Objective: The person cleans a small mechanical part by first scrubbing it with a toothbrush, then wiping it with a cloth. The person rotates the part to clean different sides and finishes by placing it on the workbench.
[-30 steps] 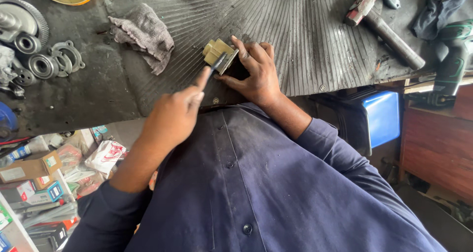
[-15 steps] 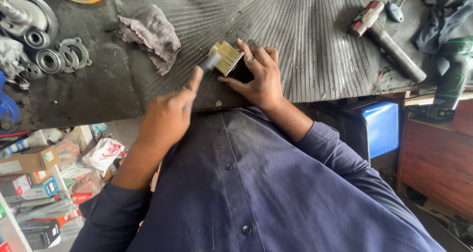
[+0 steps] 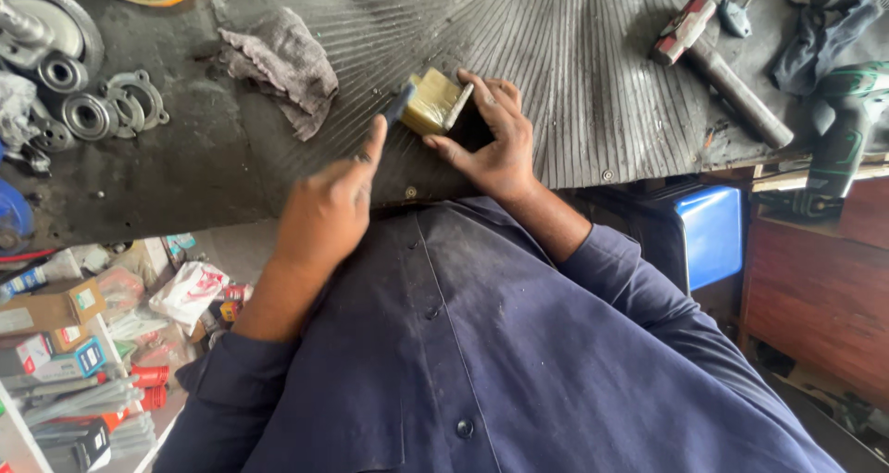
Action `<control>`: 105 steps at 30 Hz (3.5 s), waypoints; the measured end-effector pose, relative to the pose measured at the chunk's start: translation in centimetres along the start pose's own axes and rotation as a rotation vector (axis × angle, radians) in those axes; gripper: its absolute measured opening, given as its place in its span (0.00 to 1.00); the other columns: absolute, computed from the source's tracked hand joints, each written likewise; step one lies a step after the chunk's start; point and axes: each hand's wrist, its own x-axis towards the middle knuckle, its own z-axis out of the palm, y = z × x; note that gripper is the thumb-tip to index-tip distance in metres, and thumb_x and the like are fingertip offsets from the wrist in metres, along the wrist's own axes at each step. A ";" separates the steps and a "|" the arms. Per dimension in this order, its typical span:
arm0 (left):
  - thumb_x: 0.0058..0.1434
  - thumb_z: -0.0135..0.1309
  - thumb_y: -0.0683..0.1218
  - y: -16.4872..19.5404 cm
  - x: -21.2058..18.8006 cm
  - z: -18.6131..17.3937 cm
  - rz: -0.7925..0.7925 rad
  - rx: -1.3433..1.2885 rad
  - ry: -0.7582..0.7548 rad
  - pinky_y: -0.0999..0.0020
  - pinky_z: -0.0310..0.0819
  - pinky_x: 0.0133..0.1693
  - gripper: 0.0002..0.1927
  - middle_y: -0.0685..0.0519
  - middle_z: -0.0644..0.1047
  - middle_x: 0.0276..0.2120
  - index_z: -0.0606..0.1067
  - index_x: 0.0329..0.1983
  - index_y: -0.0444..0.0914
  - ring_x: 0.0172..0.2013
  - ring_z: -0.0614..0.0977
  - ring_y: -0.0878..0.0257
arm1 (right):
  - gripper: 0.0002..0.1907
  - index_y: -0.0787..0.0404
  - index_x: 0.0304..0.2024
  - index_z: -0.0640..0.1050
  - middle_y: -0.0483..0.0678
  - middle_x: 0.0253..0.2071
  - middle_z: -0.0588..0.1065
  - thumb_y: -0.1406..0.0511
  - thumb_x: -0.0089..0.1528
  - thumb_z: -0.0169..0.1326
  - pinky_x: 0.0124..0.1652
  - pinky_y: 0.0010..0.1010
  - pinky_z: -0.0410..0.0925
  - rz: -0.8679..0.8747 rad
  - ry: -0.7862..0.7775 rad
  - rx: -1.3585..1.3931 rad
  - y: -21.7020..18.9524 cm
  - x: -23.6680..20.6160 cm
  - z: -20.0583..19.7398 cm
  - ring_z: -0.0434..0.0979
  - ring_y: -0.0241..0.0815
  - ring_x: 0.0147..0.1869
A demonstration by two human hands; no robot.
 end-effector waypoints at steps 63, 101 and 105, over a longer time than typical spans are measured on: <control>0.65 0.53 0.39 1.9 2.5 3.5 -0.084 0.096 0.030 0.49 0.75 0.29 0.38 0.46 0.77 0.27 0.58 0.78 0.46 0.26 0.81 0.44 | 0.23 0.58 0.63 0.74 0.52 0.65 0.71 0.55 0.69 0.54 0.69 0.46 0.57 0.161 -0.012 -0.125 -1.2 -0.1 -0.8 0.70 0.52 0.69; 0.68 0.52 0.38 0.6 2.7 3.3 -0.150 -0.048 0.016 0.49 0.76 0.34 0.37 0.42 0.81 0.35 0.54 0.79 0.44 0.33 0.82 0.42 | 0.43 0.64 0.70 0.66 0.55 0.57 0.71 0.64 0.59 0.76 0.55 0.36 0.74 0.051 -0.043 -0.105 -0.3 1.9 0.2 0.77 0.49 0.57; 0.66 0.51 0.37 0.8 1.8 3.1 -0.159 -0.033 -0.019 0.49 0.76 0.33 0.39 0.42 0.81 0.35 0.54 0.79 0.43 0.31 0.82 0.43 | 0.42 0.67 0.68 0.66 0.56 0.57 0.71 0.64 0.57 0.75 0.54 0.37 0.73 -0.003 -0.035 -0.126 -0.1 2.0 0.4 0.76 0.51 0.58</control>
